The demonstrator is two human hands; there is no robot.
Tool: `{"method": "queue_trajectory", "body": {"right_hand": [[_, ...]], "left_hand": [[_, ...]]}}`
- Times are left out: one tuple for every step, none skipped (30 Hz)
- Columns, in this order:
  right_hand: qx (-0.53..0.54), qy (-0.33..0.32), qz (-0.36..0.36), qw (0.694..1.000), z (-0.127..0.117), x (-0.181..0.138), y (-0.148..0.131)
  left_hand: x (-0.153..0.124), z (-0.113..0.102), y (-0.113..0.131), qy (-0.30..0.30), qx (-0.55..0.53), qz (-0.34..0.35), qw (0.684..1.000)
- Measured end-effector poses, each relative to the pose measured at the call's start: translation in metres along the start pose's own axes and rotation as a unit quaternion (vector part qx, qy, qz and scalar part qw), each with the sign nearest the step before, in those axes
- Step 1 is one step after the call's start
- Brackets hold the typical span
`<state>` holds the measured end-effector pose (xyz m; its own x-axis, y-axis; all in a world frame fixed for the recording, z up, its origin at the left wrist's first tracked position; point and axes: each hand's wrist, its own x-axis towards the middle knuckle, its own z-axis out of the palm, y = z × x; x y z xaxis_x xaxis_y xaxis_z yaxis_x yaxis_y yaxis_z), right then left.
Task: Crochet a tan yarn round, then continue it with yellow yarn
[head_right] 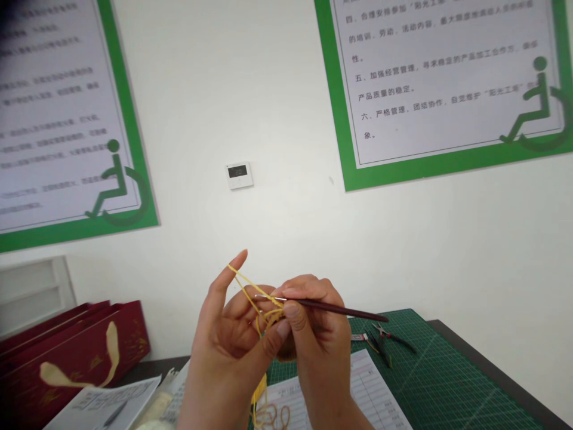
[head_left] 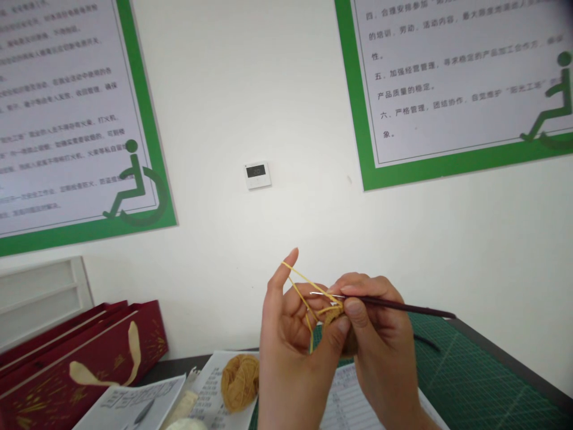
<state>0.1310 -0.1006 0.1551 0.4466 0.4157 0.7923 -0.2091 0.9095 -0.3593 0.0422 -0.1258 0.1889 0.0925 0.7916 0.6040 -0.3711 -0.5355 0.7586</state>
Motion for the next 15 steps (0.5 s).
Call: {"method": "queue_trajectory", "body": {"right_hand": [[0.002, 0.003, -0.001, 1.000, 0.000, 0.000, -0.001], [0.005, 0.007, 0.000, 1.000, 0.000, 0.001, -0.003], [0.006, 0.011, 0.003, 1.000, 0.000, 0.002, -0.004], [0.006, 0.014, 0.006, 1.000, -0.001, 0.003, -0.006], [0.004, 0.016, 0.006, 1.000, -0.002, 0.005, -0.007], [-0.001, 0.016, 0.003, 1.000, -0.003, 0.006, -0.008], [-0.007, 0.014, -0.002, 1.000, -0.004, 0.008, -0.009], [-0.012, 0.012, -0.007, 1.000, -0.005, 0.010, -0.010], [-0.018, 0.010, -0.012, 1.000, -0.007, 0.011, -0.011], [-0.023, 0.007, -0.017, 1.000, -0.008, 0.012, -0.012], [-0.029, 0.005, -0.023, 0.999, -0.008, 0.013, -0.013], [-0.035, 0.001, -0.030, 0.999, -0.009, 0.013, -0.014], [-0.041, -0.004, -0.038, 0.998, -0.009, 0.013, -0.015], [-0.048, -0.011, -0.048, 0.998, -0.009, 0.013, -0.016], [-0.056, -0.018, -0.057, 0.997, -0.008, 0.013, -0.017]], "left_hand": [[0.000, 0.003, -0.001, 0.018, -0.006, 0.005, 1.000], [0.000, 0.005, -0.002, 0.033, -0.010, 0.008, 0.999], [0.000, 0.006, -0.002, 0.042, -0.013, 0.007, 0.999], [0.000, 0.007, -0.002, 0.045, -0.016, 0.002, 0.999], [-0.001, 0.007, 0.000, 0.045, -0.020, -0.006, 0.999], [-0.001, 0.006, 0.001, 0.044, -0.023, -0.015, 0.999], [-0.001, 0.005, 0.003, 0.043, -0.026, -0.022, 0.998], [-0.001, 0.004, 0.005, 0.042, -0.029, -0.028, 0.998], [-0.001, 0.003, 0.007, 0.042, -0.031, -0.032, 0.998], [-0.002, 0.003, 0.008, 0.040, -0.032, -0.035, 0.998], [-0.002, 0.002, 0.009, 0.039, -0.033, -0.037, 0.998], [-0.002, 0.001, 0.010, 0.037, -0.034, -0.038, 0.998], [-0.001, 0.001, 0.010, 0.036, -0.034, -0.038, 0.998], [-0.001, 0.001, 0.010, 0.036, -0.036, -0.037, 0.998], [-0.001, 0.001, 0.009, 0.038, -0.037, -0.036, 0.998]]}}
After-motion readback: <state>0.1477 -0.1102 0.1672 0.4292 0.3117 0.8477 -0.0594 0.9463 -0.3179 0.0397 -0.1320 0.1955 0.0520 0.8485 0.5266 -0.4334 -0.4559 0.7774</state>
